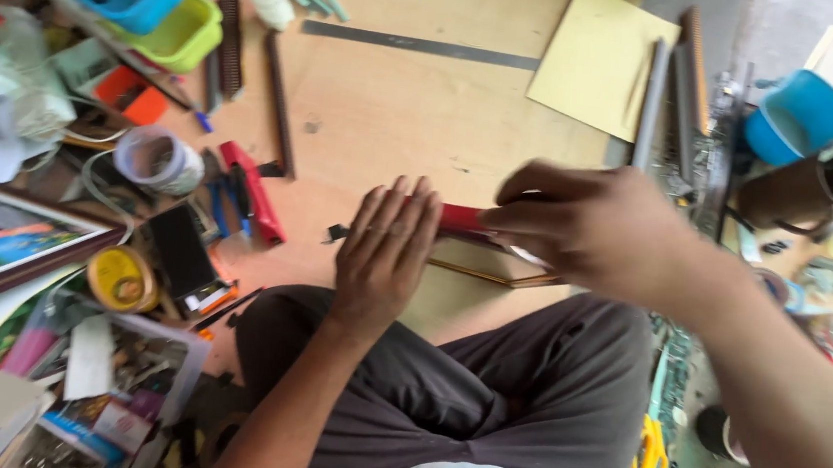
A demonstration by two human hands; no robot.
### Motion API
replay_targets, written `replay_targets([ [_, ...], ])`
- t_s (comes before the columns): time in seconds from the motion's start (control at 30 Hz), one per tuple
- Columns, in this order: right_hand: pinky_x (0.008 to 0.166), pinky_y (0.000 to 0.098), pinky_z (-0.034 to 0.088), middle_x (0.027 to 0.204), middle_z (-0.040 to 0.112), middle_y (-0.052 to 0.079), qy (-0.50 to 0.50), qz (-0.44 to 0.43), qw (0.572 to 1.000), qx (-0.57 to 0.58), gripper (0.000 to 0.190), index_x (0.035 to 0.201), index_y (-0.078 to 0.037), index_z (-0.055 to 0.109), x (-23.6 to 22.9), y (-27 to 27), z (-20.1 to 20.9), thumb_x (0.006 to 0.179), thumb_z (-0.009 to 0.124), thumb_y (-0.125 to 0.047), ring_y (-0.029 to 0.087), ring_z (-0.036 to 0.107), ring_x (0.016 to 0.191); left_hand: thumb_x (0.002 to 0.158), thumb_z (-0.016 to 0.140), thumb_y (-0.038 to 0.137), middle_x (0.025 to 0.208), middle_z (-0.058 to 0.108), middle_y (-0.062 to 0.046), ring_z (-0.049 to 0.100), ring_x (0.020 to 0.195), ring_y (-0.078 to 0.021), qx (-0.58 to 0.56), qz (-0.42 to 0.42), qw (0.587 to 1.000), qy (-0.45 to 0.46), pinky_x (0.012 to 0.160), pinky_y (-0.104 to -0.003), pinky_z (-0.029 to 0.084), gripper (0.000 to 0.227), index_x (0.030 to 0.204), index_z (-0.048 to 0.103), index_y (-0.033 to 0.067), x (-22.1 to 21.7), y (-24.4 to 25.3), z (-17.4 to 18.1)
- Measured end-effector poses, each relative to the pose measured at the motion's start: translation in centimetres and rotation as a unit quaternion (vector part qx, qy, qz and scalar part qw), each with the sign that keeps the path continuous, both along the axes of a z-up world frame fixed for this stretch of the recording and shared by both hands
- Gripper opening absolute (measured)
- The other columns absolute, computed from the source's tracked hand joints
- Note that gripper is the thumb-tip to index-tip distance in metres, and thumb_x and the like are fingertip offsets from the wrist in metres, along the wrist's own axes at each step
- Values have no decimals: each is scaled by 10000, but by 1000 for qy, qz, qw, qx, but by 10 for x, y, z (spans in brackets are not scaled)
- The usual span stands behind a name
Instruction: Apply tape and clean a picture frame to secure the artwork.
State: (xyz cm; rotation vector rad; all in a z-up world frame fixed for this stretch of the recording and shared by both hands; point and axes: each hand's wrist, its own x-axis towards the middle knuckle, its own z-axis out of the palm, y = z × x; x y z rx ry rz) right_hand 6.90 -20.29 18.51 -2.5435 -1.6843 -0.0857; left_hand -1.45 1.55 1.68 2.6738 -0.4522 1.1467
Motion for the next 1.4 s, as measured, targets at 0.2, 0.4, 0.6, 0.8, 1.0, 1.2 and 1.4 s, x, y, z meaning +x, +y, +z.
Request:
replay_targets([
  [0.2,745,296,579,1007,728,12,123,-74,967,212,189,1027,-143,783,-6,-80,9,855,775,-221,136,740,855,1044,678,266,1450,621,-158,549,1395,-309,-25,-7,1000,-13,1205,-474,441,464,1420,601,4,1,2,-10],
  [0.4,652,286,586,985,728,6,142,-176,953,202,174,970,-136,800,-30,-96,-34,806,824,-189,133,724,776,1047,714,245,1444,625,-171,542,1407,-321,-16,4,1000,-5,1224,-482,422,475,1424,591,-16,-4,2,-6],
  [0.6,610,310,548,965,722,-34,62,-194,963,177,166,890,-125,737,-36,-98,-47,804,839,-225,150,715,770,1033,734,233,1438,635,-163,535,1406,-311,-9,17,1000,-9,1222,-476,420,452,1400,623,-8,-8,4,-10],
  [0.8,612,333,533,944,716,-45,68,-191,964,172,148,863,-141,726,-38,-97,-55,797,833,-220,153,712,762,1017,736,221,1435,628,-168,535,1406,-321,-8,22,1000,-4,1216,-495,423,435,1382,642,5,-11,3,-7],
  [1.0,659,332,551,964,710,-42,86,-189,957,203,137,915,-158,747,-40,-98,-61,800,816,-187,166,713,814,1024,730,216,1441,624,-165,536,1408,-317,-8,24,1000,-8,1216,-499,426,412,1382,650,28,-11,3,-9],
  [1.2,699,347,557,986,712,-29,90,-202,953,207,141,912,-153,745,-38,-98,-66,795,823,-165,184,715,863,1033,743,256,1487,593,-152,479,1457,-339,-11,27,999,14,1252,-526,384,431,1406,649,62,-6,0,-12],
  [1.4,802,361,561,1044,700,16,87,-201,939,264,146,936,-128,709,-33,-99,-83,841,817,-154,218,699,964,1045,736,449,1608,425,-164,384,1472,-375,44,-9,998,54,1255,-595,264,681,1553,467,84,3,-42,-17],
])
